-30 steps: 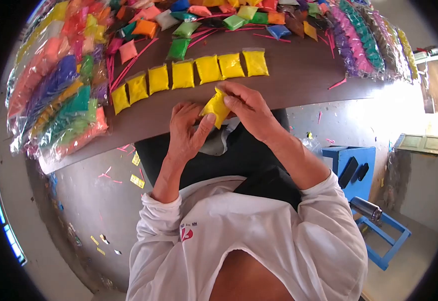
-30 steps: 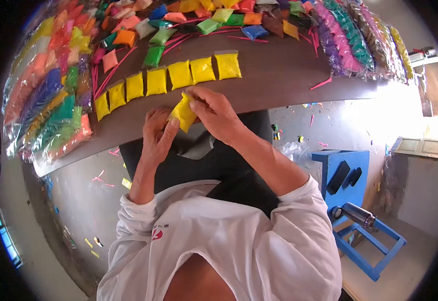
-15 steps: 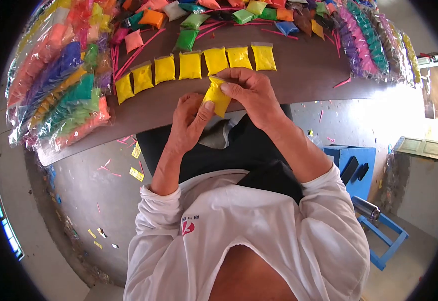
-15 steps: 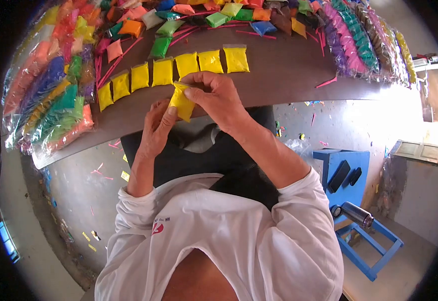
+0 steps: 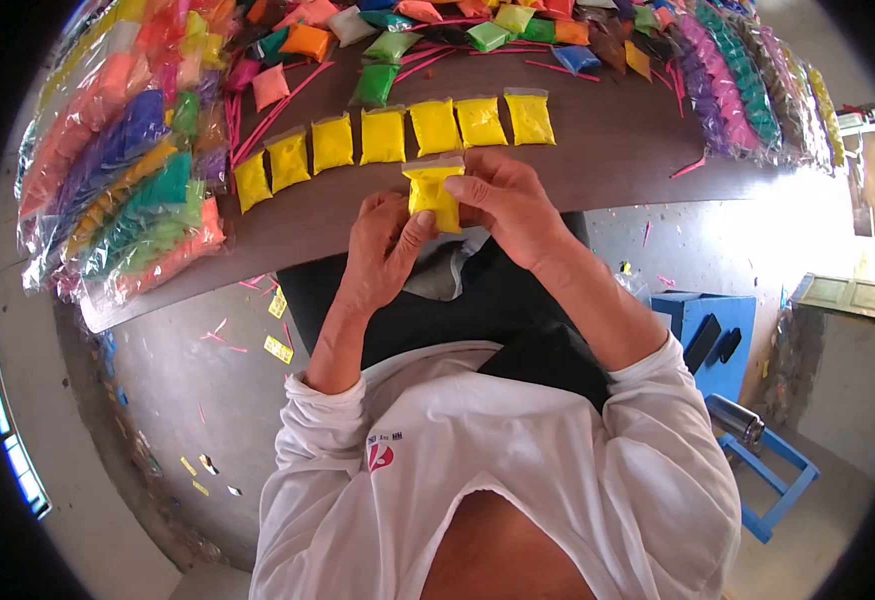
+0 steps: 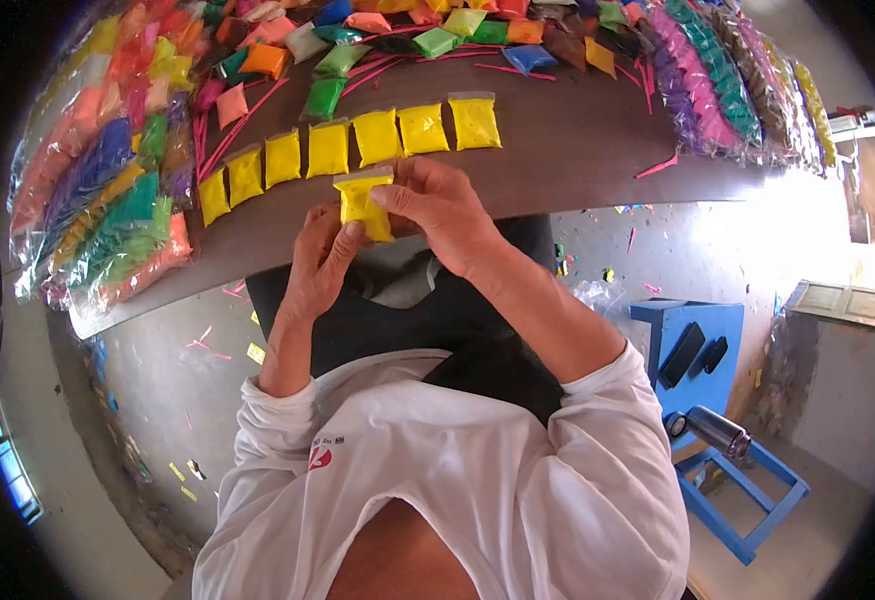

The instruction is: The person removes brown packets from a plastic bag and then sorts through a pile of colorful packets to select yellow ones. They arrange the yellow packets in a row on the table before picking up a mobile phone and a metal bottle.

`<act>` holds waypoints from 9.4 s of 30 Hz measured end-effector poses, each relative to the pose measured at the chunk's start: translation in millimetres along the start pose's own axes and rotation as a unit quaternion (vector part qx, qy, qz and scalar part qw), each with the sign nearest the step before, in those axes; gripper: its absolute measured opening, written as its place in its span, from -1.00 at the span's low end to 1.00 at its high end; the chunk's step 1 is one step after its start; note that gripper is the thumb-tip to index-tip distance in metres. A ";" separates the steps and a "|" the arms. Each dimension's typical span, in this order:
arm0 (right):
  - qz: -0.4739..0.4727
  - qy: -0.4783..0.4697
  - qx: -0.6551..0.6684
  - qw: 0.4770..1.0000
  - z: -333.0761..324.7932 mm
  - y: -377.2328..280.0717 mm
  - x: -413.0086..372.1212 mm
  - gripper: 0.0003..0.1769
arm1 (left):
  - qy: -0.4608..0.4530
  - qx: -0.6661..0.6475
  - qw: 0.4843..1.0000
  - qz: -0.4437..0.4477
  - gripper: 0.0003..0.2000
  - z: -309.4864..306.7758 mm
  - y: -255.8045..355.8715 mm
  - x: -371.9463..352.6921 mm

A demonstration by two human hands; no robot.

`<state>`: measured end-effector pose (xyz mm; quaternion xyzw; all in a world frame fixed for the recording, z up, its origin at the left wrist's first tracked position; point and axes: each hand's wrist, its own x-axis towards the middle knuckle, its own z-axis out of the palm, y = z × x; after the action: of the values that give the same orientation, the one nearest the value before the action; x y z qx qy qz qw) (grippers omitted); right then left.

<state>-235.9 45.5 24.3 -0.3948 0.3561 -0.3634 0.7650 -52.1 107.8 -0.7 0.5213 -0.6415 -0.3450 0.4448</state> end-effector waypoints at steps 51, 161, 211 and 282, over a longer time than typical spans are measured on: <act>-0.159 0.293 -0.553 0.764 -132.7 -62.5 17.3 -0.43 | 0.055 0.243 0.951 0.183 -0.83 24.9 0.5 13.0; 0.013 0.877 -0.414 0.243 -370.0 117.1 -518.7 -0.57 | 0.189 0.402 0.883 0.153 -0.69 64.3 -27.4 3.0; -0.251 0.756 -0.465 0.385 -322.3 -64.7 -423.0 -0.10 | 0.220 0.385 0.881 0.165 -0.72 72.5 -12.4 0.9; -0.754 0.330 -0.263 0.504 80.8 -212.5 -265.5 -0.55 | 0.181 0.326 0.887 0.273 -0.77 57.2 -1.5 -8.0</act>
<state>-355.1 205.6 311.3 -0.5483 0.2301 -0.7965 -0.1101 -104.3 114.1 -24.7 0.4947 -0.7429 0.1195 0.4349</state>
